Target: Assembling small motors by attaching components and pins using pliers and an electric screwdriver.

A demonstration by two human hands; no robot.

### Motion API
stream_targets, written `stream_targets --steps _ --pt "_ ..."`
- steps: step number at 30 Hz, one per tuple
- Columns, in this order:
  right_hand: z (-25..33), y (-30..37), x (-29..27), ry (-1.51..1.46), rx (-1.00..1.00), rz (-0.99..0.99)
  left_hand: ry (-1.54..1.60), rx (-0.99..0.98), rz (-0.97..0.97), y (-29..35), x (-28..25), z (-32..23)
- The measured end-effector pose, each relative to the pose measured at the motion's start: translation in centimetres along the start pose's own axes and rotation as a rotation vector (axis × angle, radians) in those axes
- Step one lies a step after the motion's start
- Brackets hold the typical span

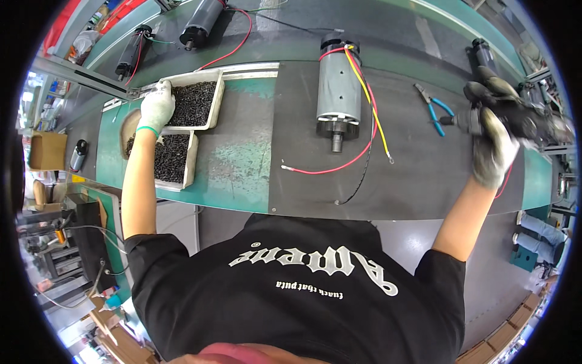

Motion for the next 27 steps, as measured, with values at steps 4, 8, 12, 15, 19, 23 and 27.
stream_targets --steps 4,8,12,15,19,23,27 --pt "2.9 1.0 7.2 -0.504 -0.316 0.154 0.058 -0.024 -0.121 0.9 0.6 1.1" --pt "2.9 0.3 9.4 -0.667 -0.318 0.178 0.375 -0.148 -0.110 3.4 -3.2 0.5" --pt "2.2 -0.9 11.2 -0.530 -0.130 -0.022 1.270 0.004 -0.173 6.5 -5.9 -4.4" --pt "1.6 -1.1 12.7 -0.798 -0.071 0.107 2.371 0.249 -0.050 10.0 -8.9 -16.0" --pt "0.1 -1.8 12.8 -0.793 -0.030 0.110 2.981 0.918 0.315 11.5 -12.9 -26.7" --pt "0.1 -2.4 13.9 -0.789 -0.041 0.114 3.038 1.025 0.420 11.7 -13.7 -29.3" --pt "-0.1 -0.7 12.9 -0.841 -0.064 0.130 3.089 1.028 0.445 11.9 -13.6 -30.2"
Point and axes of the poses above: each hand's wrist, its own y-axis away from the middle knuckle, its own x-axis out of the palm, z = x × y, the point moved 9 cm from there along -y, towards the middle knuckle, and after that the axes turned 15 degrees about z, right-handed, at the moved point
